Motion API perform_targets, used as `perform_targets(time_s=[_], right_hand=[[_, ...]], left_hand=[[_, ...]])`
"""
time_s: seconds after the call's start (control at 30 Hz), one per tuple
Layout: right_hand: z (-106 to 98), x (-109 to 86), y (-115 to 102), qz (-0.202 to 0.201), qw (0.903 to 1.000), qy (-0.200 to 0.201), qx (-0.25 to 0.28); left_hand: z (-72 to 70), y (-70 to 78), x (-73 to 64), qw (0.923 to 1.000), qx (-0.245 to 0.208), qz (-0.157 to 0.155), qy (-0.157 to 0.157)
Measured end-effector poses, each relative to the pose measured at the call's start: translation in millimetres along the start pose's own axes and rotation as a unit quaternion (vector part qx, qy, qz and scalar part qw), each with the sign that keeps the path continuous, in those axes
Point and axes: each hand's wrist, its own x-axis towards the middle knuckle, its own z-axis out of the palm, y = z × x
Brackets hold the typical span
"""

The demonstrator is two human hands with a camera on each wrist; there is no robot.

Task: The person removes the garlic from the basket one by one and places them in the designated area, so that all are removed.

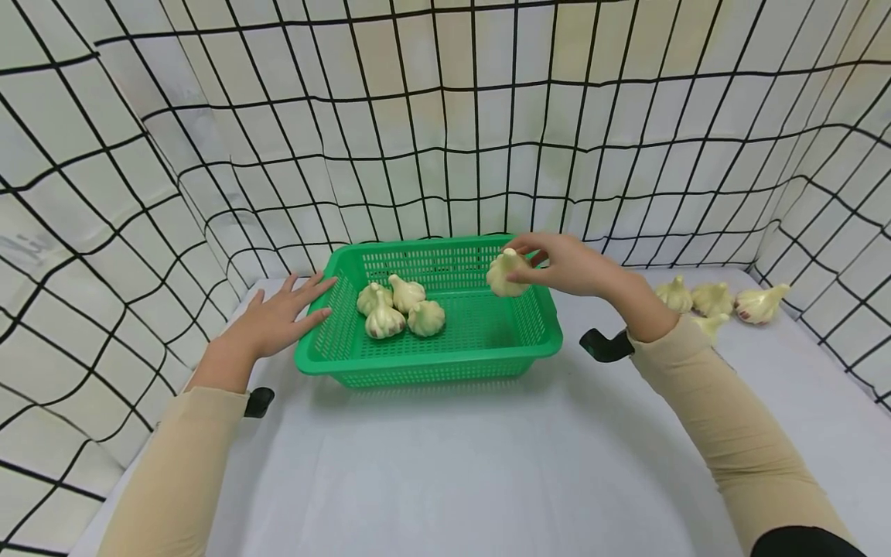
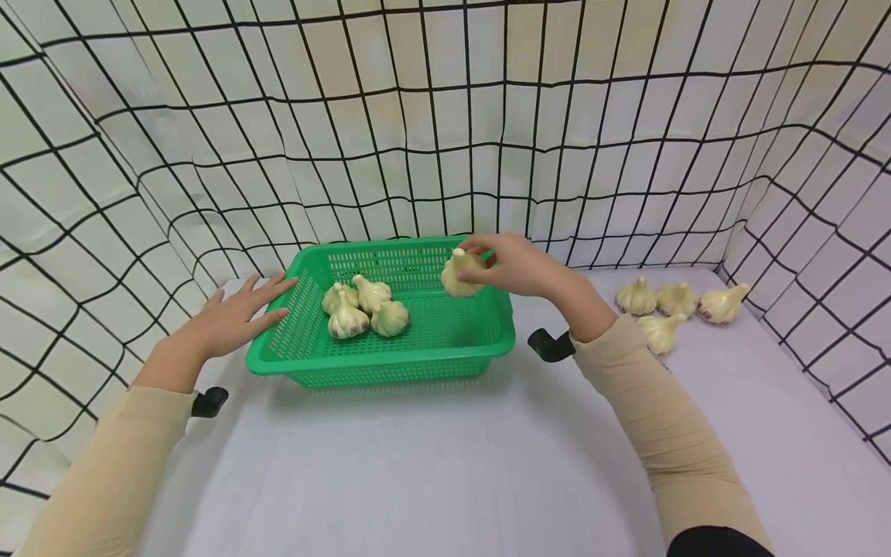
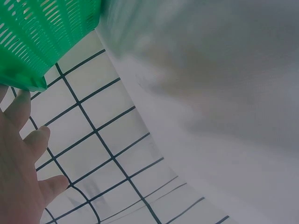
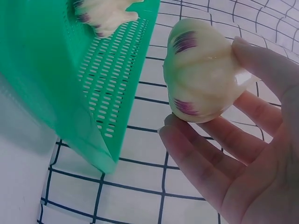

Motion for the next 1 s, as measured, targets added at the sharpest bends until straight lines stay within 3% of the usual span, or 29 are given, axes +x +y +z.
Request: perform_targets(time_s=[0.43,1.0], right_hand=[[-16,-33.0,8,0.011,0.9995,0.028,-0.013],[-37,-83.6,41,0.108,0.9925,0.050,-0.029]], left_hand=[[-0.9,1.6,-0.7,1.0000,0.003,0.000,0.001],[0.1,2.0,-1.6,1.0000,-0.001,0.000,0.002]])
